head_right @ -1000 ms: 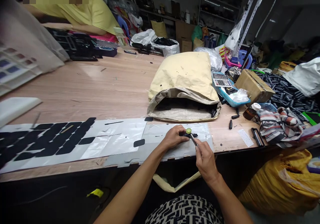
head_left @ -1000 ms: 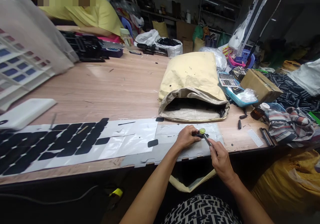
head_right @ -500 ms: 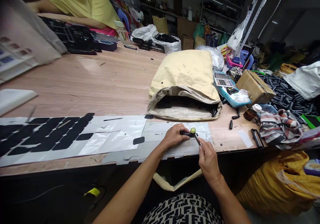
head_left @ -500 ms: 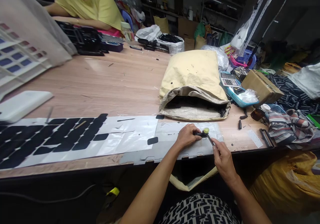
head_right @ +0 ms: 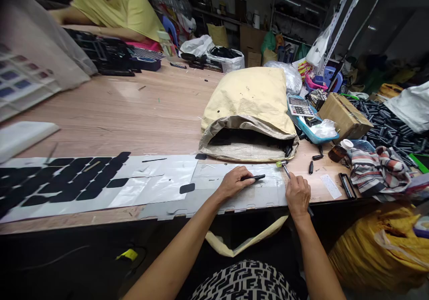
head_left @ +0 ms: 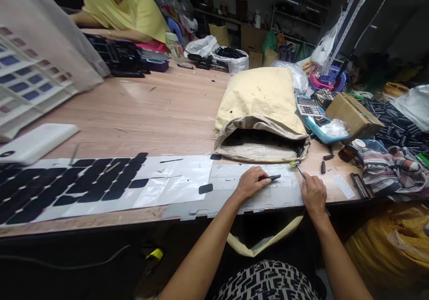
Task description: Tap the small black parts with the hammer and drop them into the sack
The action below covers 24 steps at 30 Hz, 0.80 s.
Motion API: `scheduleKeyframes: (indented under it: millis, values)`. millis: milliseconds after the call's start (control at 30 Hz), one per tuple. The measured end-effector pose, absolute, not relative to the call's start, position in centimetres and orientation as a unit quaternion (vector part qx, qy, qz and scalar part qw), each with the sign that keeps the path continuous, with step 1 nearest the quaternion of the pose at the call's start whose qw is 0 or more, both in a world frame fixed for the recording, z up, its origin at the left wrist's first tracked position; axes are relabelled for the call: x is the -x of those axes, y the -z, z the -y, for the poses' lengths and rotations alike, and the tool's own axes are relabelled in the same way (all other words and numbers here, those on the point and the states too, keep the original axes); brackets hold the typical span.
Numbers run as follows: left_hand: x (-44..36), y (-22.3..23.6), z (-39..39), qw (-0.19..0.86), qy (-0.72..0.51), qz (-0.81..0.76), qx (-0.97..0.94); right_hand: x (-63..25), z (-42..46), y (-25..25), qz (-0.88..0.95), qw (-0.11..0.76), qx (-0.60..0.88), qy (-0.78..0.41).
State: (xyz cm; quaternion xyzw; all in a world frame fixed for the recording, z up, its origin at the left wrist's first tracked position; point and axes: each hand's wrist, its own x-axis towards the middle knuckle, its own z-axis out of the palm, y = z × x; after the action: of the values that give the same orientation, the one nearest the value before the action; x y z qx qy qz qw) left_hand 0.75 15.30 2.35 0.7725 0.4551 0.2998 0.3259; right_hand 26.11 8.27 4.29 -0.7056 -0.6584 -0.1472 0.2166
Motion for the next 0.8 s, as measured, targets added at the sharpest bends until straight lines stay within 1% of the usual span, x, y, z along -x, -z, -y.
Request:
scheduleKeyframes:
  millis: [100,267,367,433,533,600,700,800]
  values:
    - [-0.7,-2.2,-15.5,0.325,-0.302,-0.448,-0.776,-26.7,-9.1,-3.4,0.660,0.178,0.701,0.202]
    - [-0.6,-3.0,-14.7,0.326,-0.339,-0.437,-0.767,-26.4,-9.1,-3.1,0.653,0.178,0.703,0.216]
    - [-0.1,-4.0,-11.5,0.356,-0.373,-0.396,-0.760,-26.3,-9.0,-3.2,0.653,0.170,0.706,0.216]
    - [0.3,-4.2,-8.3,0.379,-0.372,-0.355,-0.769,-26.3,-9.0,-3.1,0.652,0.165,0.708,0.216]
    - [0.7,-2.9,-3.7,0.422,-0.328,-0.325,-0.780,-26.3,-9.0,-3.0,0.651,0.164,0.709,0.216]
    - [0.7,-1.1,-1.7,0.427,-0.281,-0.373,-0.774,-26.3,-9.1,-2.9,0.653,0.166,0.707,0.215]
    - [0.3,1.5,-0.4,0.402,-0.204,-0.476,-0.756,-26.4,-9.1,-2.8,0.655,0.172,0.704,0.216]
    - [-0.1,1.9,-0.4,0.389,-0.164,-0.497,-0.758,-26.5,-9.1,-2.7,0.656,0.173,0.700,0.221]
